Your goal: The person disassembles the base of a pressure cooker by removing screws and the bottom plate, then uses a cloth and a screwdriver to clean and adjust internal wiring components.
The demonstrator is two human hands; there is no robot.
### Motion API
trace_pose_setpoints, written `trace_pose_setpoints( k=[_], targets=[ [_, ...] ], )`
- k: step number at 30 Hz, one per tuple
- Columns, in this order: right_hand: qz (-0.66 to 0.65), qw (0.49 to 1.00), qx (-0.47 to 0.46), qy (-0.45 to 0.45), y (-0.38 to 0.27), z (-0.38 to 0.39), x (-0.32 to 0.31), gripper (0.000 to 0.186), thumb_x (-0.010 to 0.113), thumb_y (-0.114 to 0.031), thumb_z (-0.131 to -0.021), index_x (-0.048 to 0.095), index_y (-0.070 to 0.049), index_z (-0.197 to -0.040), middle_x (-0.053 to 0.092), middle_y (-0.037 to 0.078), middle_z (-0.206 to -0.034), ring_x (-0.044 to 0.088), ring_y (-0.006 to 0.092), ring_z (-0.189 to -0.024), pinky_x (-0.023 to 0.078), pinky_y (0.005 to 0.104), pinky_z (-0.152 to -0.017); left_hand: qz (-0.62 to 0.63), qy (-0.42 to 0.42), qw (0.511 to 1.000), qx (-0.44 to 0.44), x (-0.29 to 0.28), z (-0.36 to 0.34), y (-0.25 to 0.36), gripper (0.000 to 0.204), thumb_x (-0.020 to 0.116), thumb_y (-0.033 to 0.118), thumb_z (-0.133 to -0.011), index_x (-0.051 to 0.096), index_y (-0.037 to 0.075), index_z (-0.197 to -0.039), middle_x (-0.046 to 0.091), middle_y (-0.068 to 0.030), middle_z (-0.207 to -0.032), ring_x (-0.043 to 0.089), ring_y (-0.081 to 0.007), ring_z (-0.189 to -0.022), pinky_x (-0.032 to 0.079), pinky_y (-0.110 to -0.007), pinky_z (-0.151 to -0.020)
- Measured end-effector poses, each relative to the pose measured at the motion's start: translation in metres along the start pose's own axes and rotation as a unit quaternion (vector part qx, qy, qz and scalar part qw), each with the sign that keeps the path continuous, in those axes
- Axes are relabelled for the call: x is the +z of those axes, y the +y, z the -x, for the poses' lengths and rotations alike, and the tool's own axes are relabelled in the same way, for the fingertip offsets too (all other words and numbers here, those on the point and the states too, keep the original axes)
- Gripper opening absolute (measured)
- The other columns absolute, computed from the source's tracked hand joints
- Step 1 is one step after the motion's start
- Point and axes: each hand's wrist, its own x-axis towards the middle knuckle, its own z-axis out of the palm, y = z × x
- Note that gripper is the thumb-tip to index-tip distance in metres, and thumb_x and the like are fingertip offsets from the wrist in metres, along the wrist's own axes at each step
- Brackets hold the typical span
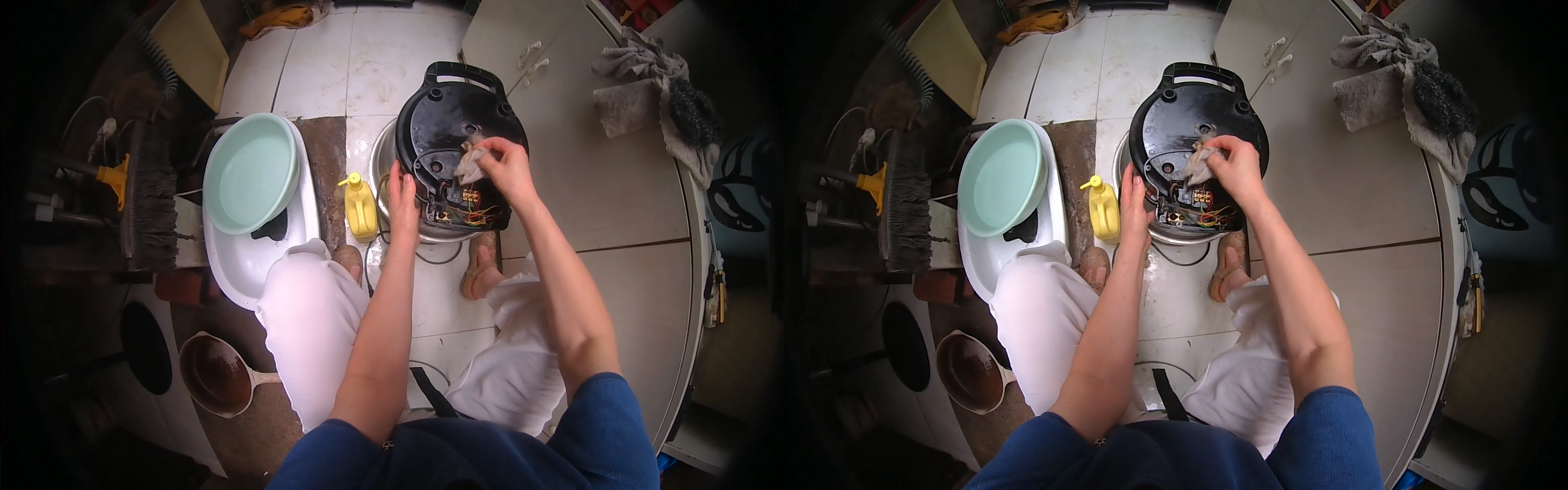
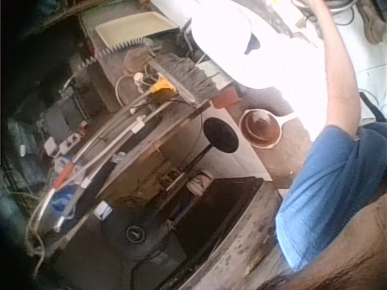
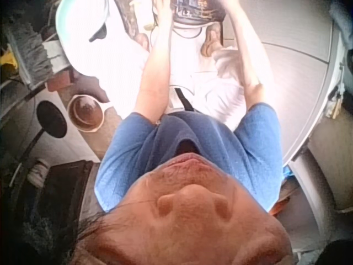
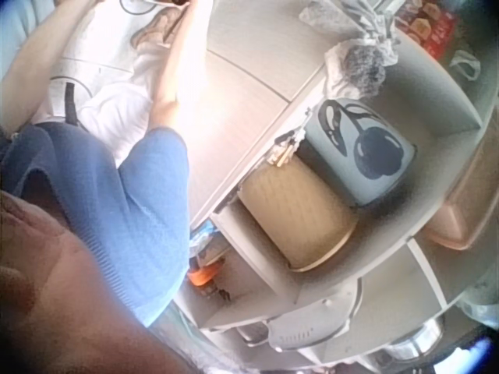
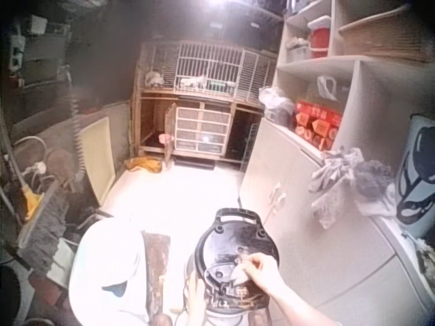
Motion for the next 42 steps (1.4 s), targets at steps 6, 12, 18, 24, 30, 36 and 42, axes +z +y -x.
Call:
trace_pose_setpoints(
  k=[6, 12, 18, 24, 30, 36, 42],
  targets=[
    [0.078, 0.985, -0.144, -0.055, -0.044, 0.022, 0.031, 0.027, 0.061, 0.008, -0.068, 0.067, -0.001, -0.093, 0.064, 0.011, -0.094, 0.064, 0.0244, -0.085, 0.050, 0.0317, -0.075, 0.067, -0.027, 0.997, 0.015, -0.001, 0.003, 0.007, 0.071, 0.060, 0.015, -0.089, 0.023, 0.009, -0.150, 0.035, -0.0144, -0.145, 0.045, -0.0238, -0.124, 0.038, -0.032, -0.102],
    [0.310, 0.921, -0.233, -0.038, -0.049, 0.027, 0.065, 0.019, 0.065, -0.001, -0.068, 0.064, 0.002, -0.087, 0.059, 0.018, -0.089, 0.061, 0.0347, -0.083, 0.053, 0.0419, -0.072, -0.029, 0.012, 0.993, 0.114, -0.002, -0.012, -0.012, 0.072, 0.062, 0.017, -0.086, 0.026, 0.002, -0.147, 0.038, -0.0172, -0.143, 0.042, -0.0259, -0.128, 0.034, -0.034, -0.106],
    [0.360, 0.899, -0.237, -0.079, -0.045, 0.023, 0.063, 0.014, 0.064, -0.003, -0.069, 0.061, 0.003, -0.081, 0.060, 0.019, -0.085, 0.063, 0.0336, -0.083, 0.054, 0.0403, -0.068, -0.087, 0.057, 0.986, 0.131, 0.001, -0.016, -0.019, 0.069, 0.063, 0.023, -0.087, 0.033, -0.003, -0.143, 0.040, -0.0216, -0.141, 0.039, -0.0298, -0.130, 0.029, -0.036, -0.109],
    [0.251, 0.920, -0.288, -0.090, -0.044, 0.014, 0.050, 0.014, 0.065, 0.001, -0.068, 0.064, -0.001, -0.082, 0.062, 0.016, -0.085, 0.063, 0.0362, -0.078, 0.053, 0.0425, -0.069, -0.081, 0.059, 0.987, 0.124, -0.005, -0.024, -0.023, 0.069, 0.063, 0.025, -0.086, 0.034, -0.003, -0.142, 0.041, -0.0215, -0.141, 0.039, -0.0300, -0.131, 0.027, -0.036, -0.110],
    [0.018, 0.999, -0.018, 0.024, -0.013, -0.006, -0.004, 0.016, 0.060, -0.002, -0.072, 0.067, -0.001, -0.086, 0.068, 0.010, -0.076, 0.063, 0.0141, -0.068, 0.051, 0.0302, -0.066, -0.068, 0.053, 0.989, 0.118, -0.004, -0.024, -0.027, 0.073, 0.065, 0.025, -0.084, 0.033, -0.002, -0.144, 0.039, -0.0219, -0.142, 0.037, -0.0305, -0.132, 0.026, -0.035, -0.110],
    [0.027, 0.995, 0.094, -0.020, 0.002, 0.005, -0.025, 0.016, 0.061, -0.006, -0.072, 0.067, -0.002, -0.086, 0.067, 0.006, -0.073, 0.060, 0.0116, -0.065, 0.050, 0.0284, -0.063, 0.021, -0.002, 1.000, 0.011, -0.005, -0.019, -0.012, 0.095, 0.065, 0.003, -0.065, 0.020, 0.006, -0.149, 0.037, -0.0162, -0.142, 0.041, -0.0278, -0.128, 0.037, -0.034, -0.103],
    [0.001, 0.992, 0.089, -0.084, 0.003, 0.008, -0.027, 0.019, 0.060, -0.001, -0.074, 0.068, -0.001, -0.090, 0.068, 0.005, -0.076, 0.061, 0.0097, -0.069, 0.050, 0.0267, -0.066, -0.005, -0.003, 1.000, 0.022, -0.008, -0.024, -0.009, 0.095, 0.065, -0.007, -0.069, 0.017, 0.009, -0.150, 0.042, -0.0135, -0.136, 0.055, -0.0265, -0.112, 0.052, -0.036, -0.088]
  ],
)
